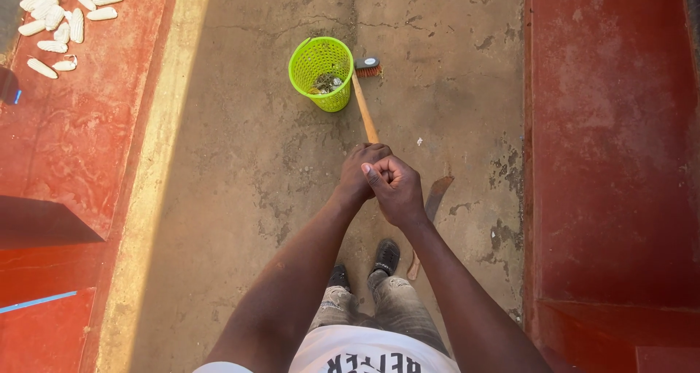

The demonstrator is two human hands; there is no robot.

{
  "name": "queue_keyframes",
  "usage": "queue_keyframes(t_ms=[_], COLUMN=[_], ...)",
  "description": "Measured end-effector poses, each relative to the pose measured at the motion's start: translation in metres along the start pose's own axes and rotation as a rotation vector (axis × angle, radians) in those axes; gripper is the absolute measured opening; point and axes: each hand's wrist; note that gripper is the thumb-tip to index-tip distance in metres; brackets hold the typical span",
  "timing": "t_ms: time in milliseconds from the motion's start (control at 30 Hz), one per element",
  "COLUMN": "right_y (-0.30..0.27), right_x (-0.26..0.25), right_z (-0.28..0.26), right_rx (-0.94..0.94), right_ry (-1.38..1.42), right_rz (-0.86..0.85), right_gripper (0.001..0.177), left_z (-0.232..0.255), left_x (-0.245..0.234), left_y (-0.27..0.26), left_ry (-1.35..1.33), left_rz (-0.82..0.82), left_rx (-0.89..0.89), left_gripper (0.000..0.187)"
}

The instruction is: The recorder uses a broom to sweep dirt and debris from an outdoor concrete floor near a house.

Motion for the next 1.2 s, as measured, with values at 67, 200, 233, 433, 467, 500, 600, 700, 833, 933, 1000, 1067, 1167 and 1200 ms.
queue_keyframes(t_ms=[67,200,233,433,467,500,600,700,833,933,1000,1067,1167,1200], right_y=[-0.005,-0.007,-0.011,0.026,0.033,0.050,0.110,0.163,0.210,0.228,0.246,0.263,0.278,0.287], right_x=[0.007,0.023,0.026,0.038,0.039,0.040,0.044,0.049,0.033,0.021,0.011,0.013,0.033,0.043], right_z=[-0.007,-0.016,-0.015,-0.013,-0.010,-0.009,0.011,0.011,-0.022,-0.055,-0.059,-0.072,-0.065,-0.060], right_rx=[0.030,0.073,0.076,0.121,0.139,0.141,0.092,0.097,0.137,0.183,0.145,0.115,0.104,0.097], right_ry=[-0.036,-0.124,-0.127,-0.148,-0.142,-0.142,-0.116,-0.073,-0.081,-0.076,0.000,0.008,0.051,0.077], right_rz=[-0.007,-0.016,-0.020,0.007,0.015,0.018,0.020,0.033,0.030,0.020,0.015,0.041,0.064,0.065], right_gripper=[0.025,0.026,0.026,0.026,0.026,0.026,0.027,0.027,0.026,0.027,0.027,0.026,0.025,0.025], left_z=[-0.006,-0.021,-0.024,-0.054,-0.056,-0.061,-0.097,-0.126,-0.118,-0.093,-0.075,-0.077,-0.122,-0.145], left_x=[0.001,0.004,0.003,0.001,-0.003,-0.009,-0.001,-0.005,-0.027,-0.049,-0.078,-0.090,-0.079,-0.073], left_y=[-0.007,-0.014,-0.018,0.014,0.021,0.038,0.085,0.139,0.185,0.196,0.218,0.239,0.255,0.264], left_ry=[-0.015,-0.022,-0.027,-0.107,-0.106,-0.103,-0.181,-0.162,-0.088,-0.078,0.038,0.064,-0.019,-0.129], left_rz=[-0.003,0.061,0.062,0.032,0.061,0.107,0.160,-0.049,-0.040,0.150,0.006,-0.011,0.022,0.092], left_rx=[-0.008,0.021,0.016,0.141,0.125,0.111,0.164,0.050,0.095,0.083,0.025,0.039,0.196,0.355], left_gripper=[0.021,0.024,0.024,0.020,0.021,0.023,0.024,0.023,0.021,0.028,0.026,0.028,0.028,0.024])
Point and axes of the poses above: each hand's wrist, its own y-axis towards the middle knuckle, its own x-axis out of the palm, z = x × y, and after that the axes turned 1 degree about z, right-handed
